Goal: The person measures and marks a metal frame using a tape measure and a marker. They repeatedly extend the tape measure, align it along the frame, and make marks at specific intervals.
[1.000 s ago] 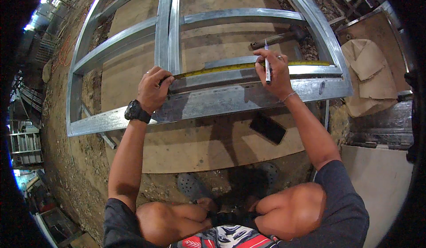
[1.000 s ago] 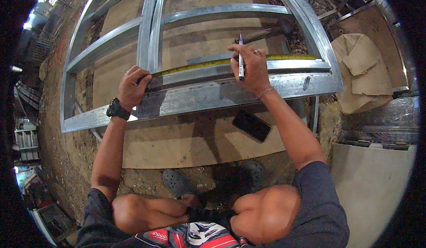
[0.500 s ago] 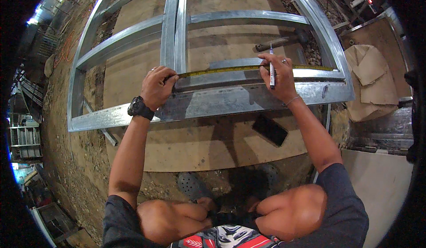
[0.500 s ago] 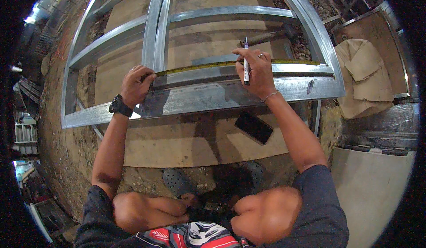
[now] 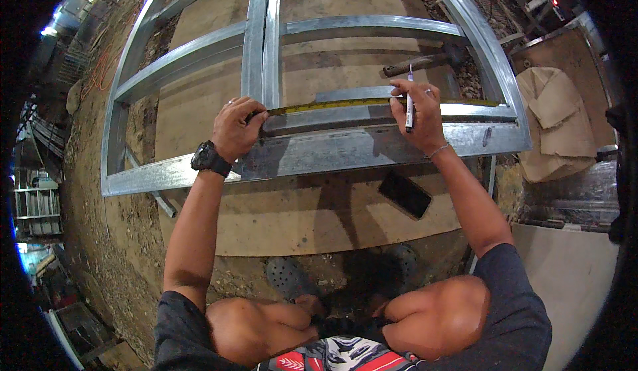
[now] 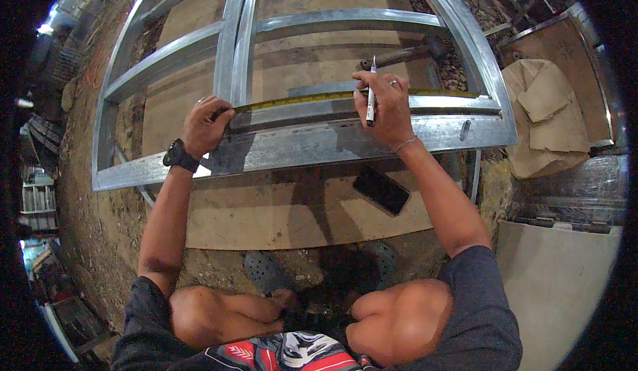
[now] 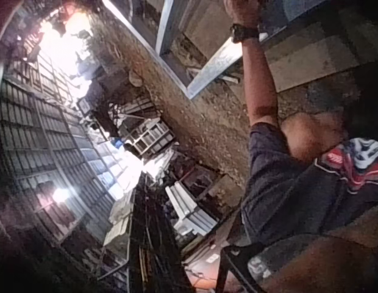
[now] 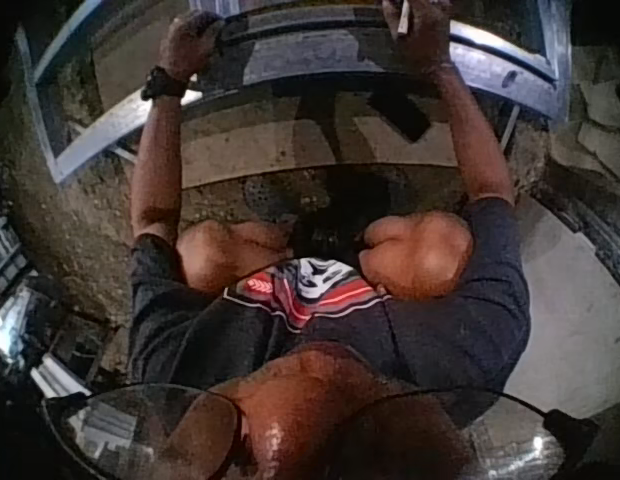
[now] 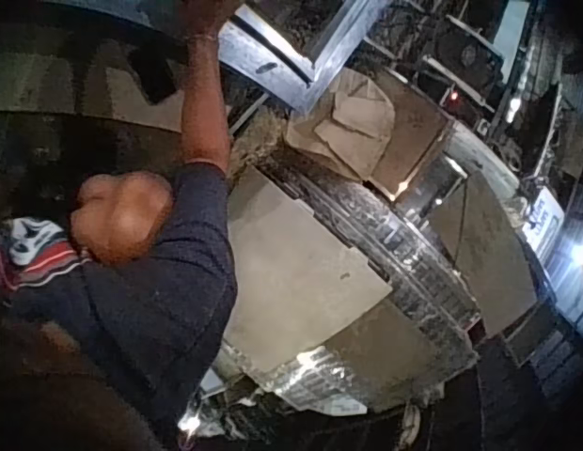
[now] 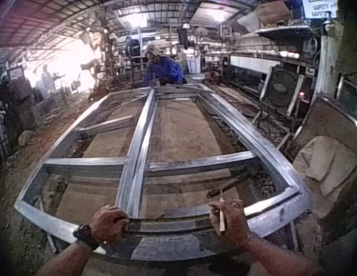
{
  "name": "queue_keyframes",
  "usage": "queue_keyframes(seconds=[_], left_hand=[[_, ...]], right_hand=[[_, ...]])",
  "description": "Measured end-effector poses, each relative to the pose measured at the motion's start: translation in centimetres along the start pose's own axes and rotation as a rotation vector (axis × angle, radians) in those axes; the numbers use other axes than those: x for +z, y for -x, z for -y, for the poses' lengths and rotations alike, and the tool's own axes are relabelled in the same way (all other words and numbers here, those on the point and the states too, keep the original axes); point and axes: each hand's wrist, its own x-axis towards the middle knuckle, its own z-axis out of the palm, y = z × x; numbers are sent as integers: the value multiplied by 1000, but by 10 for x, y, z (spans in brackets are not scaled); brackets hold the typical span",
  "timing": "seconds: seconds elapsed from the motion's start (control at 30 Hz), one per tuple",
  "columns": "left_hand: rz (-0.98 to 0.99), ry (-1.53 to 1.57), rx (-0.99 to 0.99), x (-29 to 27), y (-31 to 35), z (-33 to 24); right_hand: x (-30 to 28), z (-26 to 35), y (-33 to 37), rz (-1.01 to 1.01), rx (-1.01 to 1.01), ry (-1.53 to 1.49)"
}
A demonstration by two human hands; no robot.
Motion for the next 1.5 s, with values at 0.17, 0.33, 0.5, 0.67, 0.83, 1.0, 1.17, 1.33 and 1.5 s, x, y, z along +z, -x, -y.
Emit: queue_keyframes(seconds=[0.17, 0.33, 0.5, 0.67, 0.83, 1.0, 1.17, 1.33, 1.5], left_hand=[[0, 7, -5, 1, 0, 0], [-18, 20, -11, 0, 1, -1], [-24, 15, -19, 1, 1, -1], [-31, 13, -5, 2, 1, -2], [-45, 11, 28, 1, 2, -1], [-53, 12, 26, 3, 2, 0], [-53, 21, 46, 3, 2, 2], [-49, 34, 44, 5, 2, 3], [-75, 29, 79, 6, 3, 5]], right_hand=[[-3, 5, -3, -125, -72, 24], [-7, 37, 12, -118, -51, -264], [7, 80, 20, 92, -172, -192], [18, 78, 23, 62, -117, -236], [20, 83, 17, 83, -155, -173], [23, 86, 17, 79, -146, -163], [25, 86, 14, 102, -148, -132], [29, 92, 8, 116, -165, -176], [37, 95, 3, 157, -179, -155]])
